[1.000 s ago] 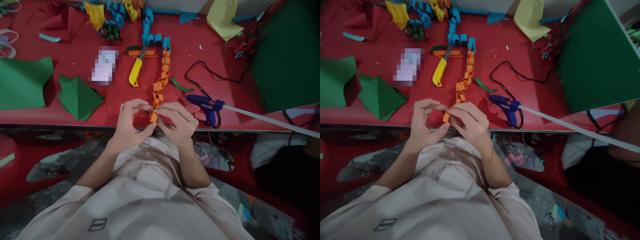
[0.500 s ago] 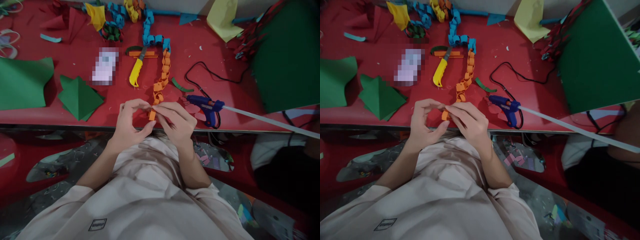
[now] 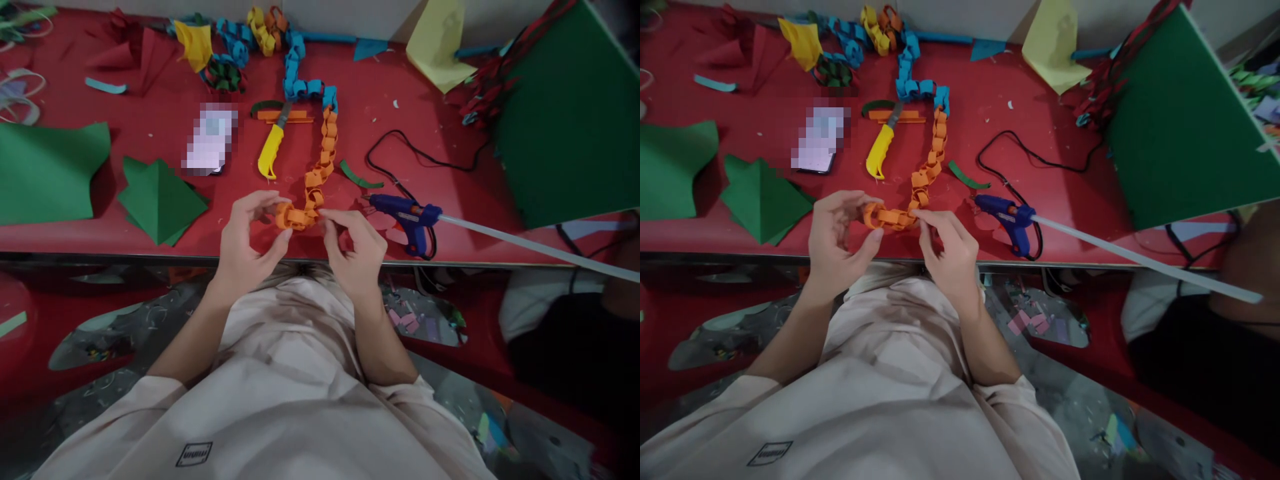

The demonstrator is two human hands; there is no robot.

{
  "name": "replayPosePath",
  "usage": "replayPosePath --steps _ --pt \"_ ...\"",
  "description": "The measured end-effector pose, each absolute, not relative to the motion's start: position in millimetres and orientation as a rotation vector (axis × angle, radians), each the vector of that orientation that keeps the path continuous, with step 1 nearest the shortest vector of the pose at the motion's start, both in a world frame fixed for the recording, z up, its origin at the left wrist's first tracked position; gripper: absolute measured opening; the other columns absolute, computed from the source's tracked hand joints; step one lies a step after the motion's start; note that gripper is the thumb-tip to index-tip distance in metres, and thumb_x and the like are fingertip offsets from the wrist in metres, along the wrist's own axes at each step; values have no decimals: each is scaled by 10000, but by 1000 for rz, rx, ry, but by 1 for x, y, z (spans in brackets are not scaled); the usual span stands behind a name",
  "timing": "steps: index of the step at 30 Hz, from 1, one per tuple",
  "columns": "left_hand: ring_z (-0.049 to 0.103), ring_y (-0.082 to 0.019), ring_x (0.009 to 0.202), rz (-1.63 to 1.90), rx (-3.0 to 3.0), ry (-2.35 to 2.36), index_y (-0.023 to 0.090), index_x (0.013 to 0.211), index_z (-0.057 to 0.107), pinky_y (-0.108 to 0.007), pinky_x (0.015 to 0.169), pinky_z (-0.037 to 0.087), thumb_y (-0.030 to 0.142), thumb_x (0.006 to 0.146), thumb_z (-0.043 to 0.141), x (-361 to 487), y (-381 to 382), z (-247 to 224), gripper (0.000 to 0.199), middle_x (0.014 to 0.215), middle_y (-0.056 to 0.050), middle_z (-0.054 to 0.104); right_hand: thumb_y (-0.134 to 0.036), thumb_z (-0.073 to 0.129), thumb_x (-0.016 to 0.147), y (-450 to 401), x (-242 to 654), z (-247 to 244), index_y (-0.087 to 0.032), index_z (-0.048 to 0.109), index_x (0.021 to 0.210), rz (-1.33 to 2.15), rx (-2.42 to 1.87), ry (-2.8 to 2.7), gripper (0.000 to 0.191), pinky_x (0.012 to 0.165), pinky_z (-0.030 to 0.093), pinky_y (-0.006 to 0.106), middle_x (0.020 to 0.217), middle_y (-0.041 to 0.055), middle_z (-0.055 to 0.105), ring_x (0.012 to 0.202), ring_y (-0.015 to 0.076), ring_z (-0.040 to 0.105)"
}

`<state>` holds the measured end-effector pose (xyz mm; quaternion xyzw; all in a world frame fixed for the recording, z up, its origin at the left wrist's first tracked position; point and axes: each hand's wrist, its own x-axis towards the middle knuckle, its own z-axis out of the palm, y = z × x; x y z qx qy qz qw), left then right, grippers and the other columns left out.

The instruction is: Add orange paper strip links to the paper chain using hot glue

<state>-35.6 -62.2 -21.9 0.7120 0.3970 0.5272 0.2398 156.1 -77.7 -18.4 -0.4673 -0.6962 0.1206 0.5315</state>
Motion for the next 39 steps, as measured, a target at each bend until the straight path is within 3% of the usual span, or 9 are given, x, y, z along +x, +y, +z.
replayPosePath --steps 4,8,11,17,27,31,34,37,39 --pt "680 -224 1180 1429 2001 1018 274 1416 479 -384 994 587 336 944 744 -38 -55 -13 545 1310 -102 646 -184 608 980 -70 155 -21 -247 612 1380 338 -1160 -1804 405 1064 584 417 1332 127 664 1261 249 655" --pt "700 -217 1124 1259 2178 814 292 1463 450 -367 928 595 514 872 805 -54 -16 12 724 1368 -83 642 -153 523 992 -44 154 -20 -243 612 1307 283 -1196 -1702 340 987 618 409 1195 107 693 1118 236 705" --pt "651 -113 951 1367 2362 1130 234 1348 501 -265 785 542 385 1017 657 -66 44 30 396 1239 -40 652 -95 417 978 -25 154 -13 -260 553 1375 220 -1247 -1676 450 1025 599 456 1323 117 633 1220 256 661" --pt "528 -174 1071 846 2662 1442 234 965 697 -329 937 492 227 916 666 -38 151 23 58 1055 -17 654 44 304 866 -45 155 -14 -207 584 1391 306 -1358 -1859 646 1186 486 466 1443 147 582 1404 259 546" --pt "462 -193 1058 692 2690 1317 269 655 565 -392 1000 429 325 816 763 8 210 -5 261 779 -17 587 16 392 903 -82 169 -24 -229 638 1316 213 -1311 -1756 539 1134 531 452 1311 138 652 1295 246 618" --pt "435 -125 905 874 2327 1416 248 708 536 -306 917 430 271 817 813 17 226 14 298 742 46 542 13 422 909 -82 170 -27 -201 650 1271 208 -1273 -1734 479 1096 550 439 1273 146 667 1250 245 639" --pt "424 -73 753 1120 2048 1420 233 870 501 -282 841 460 255 1006 638 20 224 43 194 787 85 551 7 429 916 -82 168 -26 -212 661 1242 225 -1230 -1681 457 1064 563 427 1240 135 679 1214 233 654" --pt "442 -60 625 1244 1961 1206 247 1008 443 -288 699 520 413 1120 434 12 179 61 201 785 100 601 -43 444 955 -80 167 -20 -230 674 1193 275 -1182 -1569 380 987 586 405 1154 105 705 1104 213 690" --pt "502 -71 580 1219 1989 1051 256 1023 446 -289 587 516 548 1045 552 2 123 61 311 780 83 638 -109 455 996 -79 165 -14 -230 668 1184 338 -1157 -1472 309 922 596 384 1086 83 722 995 196 708"
